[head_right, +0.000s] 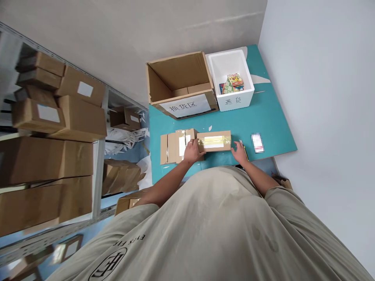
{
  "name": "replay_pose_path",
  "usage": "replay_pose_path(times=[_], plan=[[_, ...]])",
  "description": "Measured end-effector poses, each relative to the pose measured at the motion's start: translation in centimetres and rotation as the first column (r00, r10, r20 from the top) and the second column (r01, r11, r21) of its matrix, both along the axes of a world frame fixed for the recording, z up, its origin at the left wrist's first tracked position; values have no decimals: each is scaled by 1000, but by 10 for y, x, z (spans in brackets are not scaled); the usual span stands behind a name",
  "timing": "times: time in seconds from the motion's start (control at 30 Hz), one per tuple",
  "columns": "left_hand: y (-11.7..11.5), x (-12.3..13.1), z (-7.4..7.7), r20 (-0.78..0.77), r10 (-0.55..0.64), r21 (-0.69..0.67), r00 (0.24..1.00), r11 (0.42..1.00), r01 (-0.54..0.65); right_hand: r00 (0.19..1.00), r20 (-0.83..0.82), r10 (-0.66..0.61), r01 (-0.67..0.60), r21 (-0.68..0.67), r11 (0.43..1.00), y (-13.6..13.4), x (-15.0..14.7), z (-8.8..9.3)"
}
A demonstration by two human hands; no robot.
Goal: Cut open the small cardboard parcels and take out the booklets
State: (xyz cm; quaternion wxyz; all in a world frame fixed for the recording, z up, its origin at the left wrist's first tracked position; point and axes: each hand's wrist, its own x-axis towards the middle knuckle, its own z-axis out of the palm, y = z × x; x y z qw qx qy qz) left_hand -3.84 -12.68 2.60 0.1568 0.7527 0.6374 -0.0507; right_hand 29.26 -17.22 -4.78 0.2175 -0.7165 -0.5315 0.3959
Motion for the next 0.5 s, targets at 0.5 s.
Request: replay_pose_path(times=[0.5], plan=[[-2, 0, -7, 0, -323, -22, 947, 946, 323, 992, -87, 89, -79, 110, 991, 26, -2, 28]])
